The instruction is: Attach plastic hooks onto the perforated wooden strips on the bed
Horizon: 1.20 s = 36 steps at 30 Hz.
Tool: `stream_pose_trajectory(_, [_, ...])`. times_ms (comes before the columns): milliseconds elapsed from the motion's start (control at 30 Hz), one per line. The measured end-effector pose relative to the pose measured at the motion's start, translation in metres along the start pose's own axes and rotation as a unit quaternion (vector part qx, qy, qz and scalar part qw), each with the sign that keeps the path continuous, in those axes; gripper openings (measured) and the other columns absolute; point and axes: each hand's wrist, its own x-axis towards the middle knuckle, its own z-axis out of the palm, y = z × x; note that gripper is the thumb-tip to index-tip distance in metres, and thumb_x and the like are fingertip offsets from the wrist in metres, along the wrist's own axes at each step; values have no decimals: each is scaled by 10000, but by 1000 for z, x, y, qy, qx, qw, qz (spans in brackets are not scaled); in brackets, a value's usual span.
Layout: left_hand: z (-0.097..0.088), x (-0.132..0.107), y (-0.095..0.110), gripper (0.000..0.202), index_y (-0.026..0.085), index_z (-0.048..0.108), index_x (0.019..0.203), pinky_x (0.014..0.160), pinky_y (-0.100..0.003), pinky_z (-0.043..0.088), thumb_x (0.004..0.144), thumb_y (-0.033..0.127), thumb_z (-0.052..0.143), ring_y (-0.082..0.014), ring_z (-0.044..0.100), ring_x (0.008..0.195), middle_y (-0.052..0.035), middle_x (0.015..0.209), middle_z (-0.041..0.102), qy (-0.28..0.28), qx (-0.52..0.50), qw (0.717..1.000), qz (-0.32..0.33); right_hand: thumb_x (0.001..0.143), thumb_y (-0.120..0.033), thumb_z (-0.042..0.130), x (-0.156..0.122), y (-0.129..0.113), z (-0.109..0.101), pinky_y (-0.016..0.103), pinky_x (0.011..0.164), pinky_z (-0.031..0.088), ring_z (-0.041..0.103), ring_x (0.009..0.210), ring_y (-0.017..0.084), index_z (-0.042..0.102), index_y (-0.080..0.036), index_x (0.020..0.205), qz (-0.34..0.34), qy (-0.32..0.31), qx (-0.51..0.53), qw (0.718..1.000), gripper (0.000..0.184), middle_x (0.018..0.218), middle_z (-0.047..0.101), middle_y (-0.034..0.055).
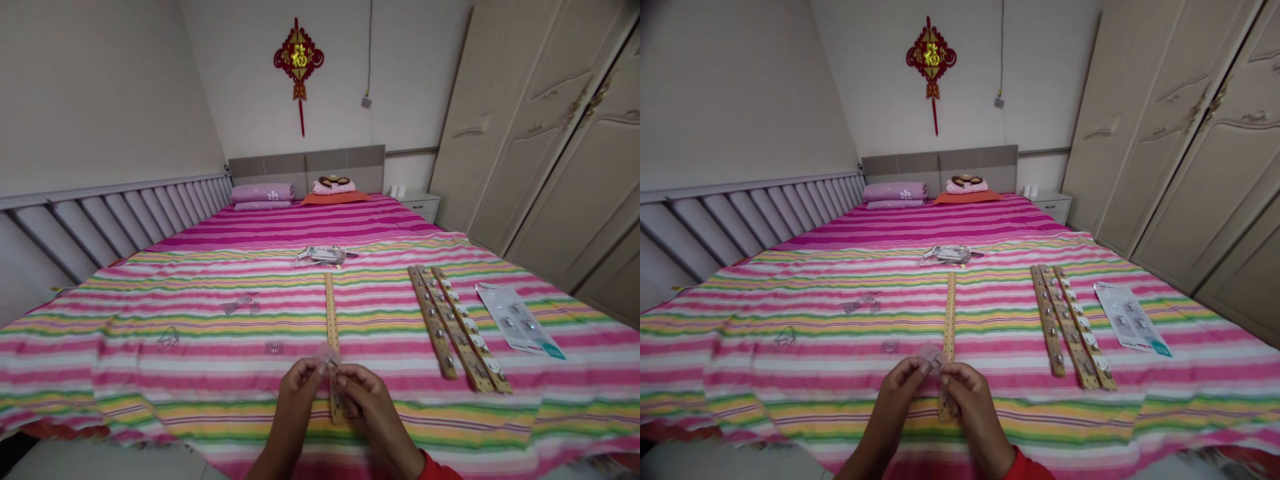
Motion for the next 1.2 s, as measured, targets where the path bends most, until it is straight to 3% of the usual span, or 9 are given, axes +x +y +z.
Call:
stream_pose_trajectory(200, [-6,18,8,259,158,601,680,654,-238,391,678,410,662,-125,506,653,16,644,576,-54,34,998,-1,613,-471,741,7,-22,-5,211,388,240,334,387,51,687,-155,757,-56,69,-73,993,352,544,565,-32])
stream_pose_trajectory(367, [-7,28,7,253,161,573,652,614,-232,355,670,398,660,-111,465,610,31,607,529,-118,68,991,-12,614,-501,733,13,-28,-7,219,390,259,334,397,69,670,-163,670,-67,60,-116,989,348,475,499,-50])
stream_pose_trajectory(433, [-6,32,5,248,159,575,651,611,-232,354,666,392,660,-109,464,605,32,605,530,-130,76,988,-19,582,-502,753,18,-27,-8,226,424,304,399,440,88,671,-161,648,-76,50,-129,987,357,502,544,-30])
stream_pose_trajectory(567, [-4,43,-6,257,157,579,603,594,-238,370,623,394,675,-110,479,569,33,556,537,-105,86,990,-44,566,-504,758,28,-21,-13,240,475,347,479,522,125,661,-166,602,-94,50,-151,983,353,555,607,2])
stream_pose_trajectory(833, [-2,55,-36,257,143,631,606,601,-262,428,542,379,711,-135,554,543,11,538,617,-56,90,990,-91,587,-534,721,44,6,-28,240,377,262,362,358,96,616,-173,565,-68,68,-189,977,377,387,453,-57])
stream_pose_trajectory(1200, [0,66,-63,187,165,570,603,574,-250,435,614,336,645,-143,567,573,19,545,577,-13,131,990,-49,642,-450,657,61,20,-36,259,502,349,453,515,141,570,-192,528,-121,86,-282,948,296,488,522,-27])
